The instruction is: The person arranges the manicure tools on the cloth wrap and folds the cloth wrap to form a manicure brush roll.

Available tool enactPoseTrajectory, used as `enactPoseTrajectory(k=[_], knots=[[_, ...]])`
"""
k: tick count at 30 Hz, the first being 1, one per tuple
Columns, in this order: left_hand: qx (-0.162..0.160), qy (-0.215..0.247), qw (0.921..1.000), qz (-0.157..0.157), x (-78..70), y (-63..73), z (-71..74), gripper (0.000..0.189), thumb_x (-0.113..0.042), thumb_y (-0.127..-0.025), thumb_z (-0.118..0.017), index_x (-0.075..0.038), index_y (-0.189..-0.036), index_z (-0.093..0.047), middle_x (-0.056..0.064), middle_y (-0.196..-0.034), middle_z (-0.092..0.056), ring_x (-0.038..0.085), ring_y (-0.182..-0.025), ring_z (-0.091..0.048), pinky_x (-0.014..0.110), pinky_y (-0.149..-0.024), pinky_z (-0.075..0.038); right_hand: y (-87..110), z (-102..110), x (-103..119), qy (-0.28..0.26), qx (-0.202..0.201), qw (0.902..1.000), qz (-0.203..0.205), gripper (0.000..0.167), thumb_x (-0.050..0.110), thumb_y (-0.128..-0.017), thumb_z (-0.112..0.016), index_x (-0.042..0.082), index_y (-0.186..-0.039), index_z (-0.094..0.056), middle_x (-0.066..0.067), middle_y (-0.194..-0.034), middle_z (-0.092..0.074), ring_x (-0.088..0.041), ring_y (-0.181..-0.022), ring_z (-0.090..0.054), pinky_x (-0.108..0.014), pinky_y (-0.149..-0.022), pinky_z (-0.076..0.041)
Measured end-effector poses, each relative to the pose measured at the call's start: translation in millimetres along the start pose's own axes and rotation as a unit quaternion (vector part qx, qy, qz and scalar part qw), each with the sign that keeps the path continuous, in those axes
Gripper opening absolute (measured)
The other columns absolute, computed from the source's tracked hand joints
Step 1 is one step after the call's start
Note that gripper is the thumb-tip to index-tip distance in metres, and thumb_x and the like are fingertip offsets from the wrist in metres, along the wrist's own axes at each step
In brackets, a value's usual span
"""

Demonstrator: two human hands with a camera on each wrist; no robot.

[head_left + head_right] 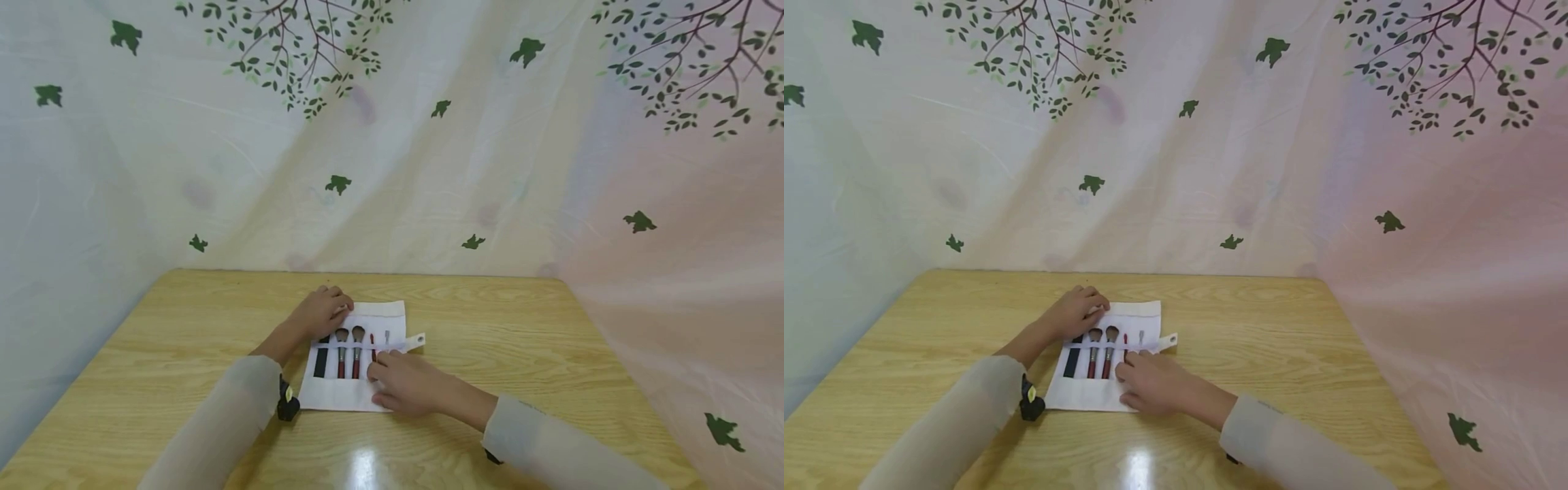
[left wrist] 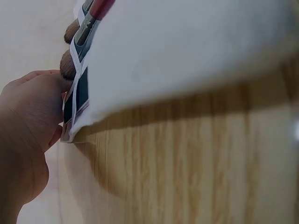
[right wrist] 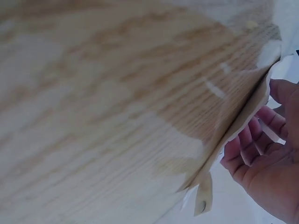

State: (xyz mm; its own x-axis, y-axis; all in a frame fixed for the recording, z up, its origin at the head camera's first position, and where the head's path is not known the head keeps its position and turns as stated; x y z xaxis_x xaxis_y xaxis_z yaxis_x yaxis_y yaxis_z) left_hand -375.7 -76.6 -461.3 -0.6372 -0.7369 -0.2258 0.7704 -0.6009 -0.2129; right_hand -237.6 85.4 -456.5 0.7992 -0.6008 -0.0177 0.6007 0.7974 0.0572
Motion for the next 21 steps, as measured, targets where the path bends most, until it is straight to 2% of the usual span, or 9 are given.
enactPoseTrajectory(k=[5,12,19,21], knots=[[-0.014,-0.003,0.9996,-0.023,1.2,4.2,2.3,0.017,-0.015,-0.103,-0.058,-0.013,-0.113,-0.071,0.01,-0.115,-0.064,0.031,-0.101,-0.055,0.051,-0.088,-0.046,3.9,-2,-7,-0.034,-0.007,0.9994,-0.004,0.027,0.038,-0.101,-0.063,0.018,-0.119,-0.063,0.004,-0.104,-0.057,-0.012,-0.093,-0.052,-0.028,-0.083,-0.045],[0.014,-0.028,0.9994,0.012,1.7,11.0,3.8,0.018,-0.019,-0.104,-0.058,-0.012,-0.116,-0.068,0.01,-0.114,-0.063,0.028,-0.096,-0.052,0.047,-0.088,-0.044,12.9,-7,-27,-0.097,0.003,0.9951,-0.017,0.026,0.035,-0.1,-0.063,0.021,-0.122,-0.061,0.005,-0.107,-0.053,-0.01,-0.094,-0.046,-0.028,-0.084,-0.042],[0.006,-0.035,0.9988,0.033,-4.0,22.7,6.5,0.015,-0.018,-0.102,-0.058,-0.01,-0.112,-0.065,0.012,-0.108,-0.062,0.03,-0.096,-0.055,0.05,-0.088,-0.045,22.1,-6,-45,-0.114,-0.005,0.9935,-0.002,0.024,0.026,-0.096,-0.062,0.02,-0.12,-0.061,0.005,-0.106,-0.054,-0.011,-0.094,-0.045,-0.031,-0.088,-0.042],[0.014,-0.035,0.9985,0.04,-6.9,25.5,6.9,0.015,-0.017,-0.102,-0.056,-0.008,-0.111,-0.064,0.012,-0.105,-0.061,0.03,-0.097,-0.055,0.05,-0.09,-0.044,23.7,-5,-52,-0.117,-0.008,0.9931,0.003,0.024,0.023,-0.094,-0.063,0.019,-0.118,-0.062,0.005,-0.106,-0.054,-0.011,-0.093,-0.045,-0.031,-0.087,-0.042]])
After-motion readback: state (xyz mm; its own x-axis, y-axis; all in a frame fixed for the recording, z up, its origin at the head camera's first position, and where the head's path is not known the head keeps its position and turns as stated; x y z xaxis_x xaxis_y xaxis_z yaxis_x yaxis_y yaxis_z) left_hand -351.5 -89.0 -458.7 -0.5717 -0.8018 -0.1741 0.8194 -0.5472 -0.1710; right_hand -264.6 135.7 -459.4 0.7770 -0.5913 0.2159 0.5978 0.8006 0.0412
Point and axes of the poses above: each hand's wrist, its own y-axis away from the middle knuckle, its own z-axis out of the back of the hand, x = y × z, the point moved 6 cm from there along -y, towards the middle knuckle
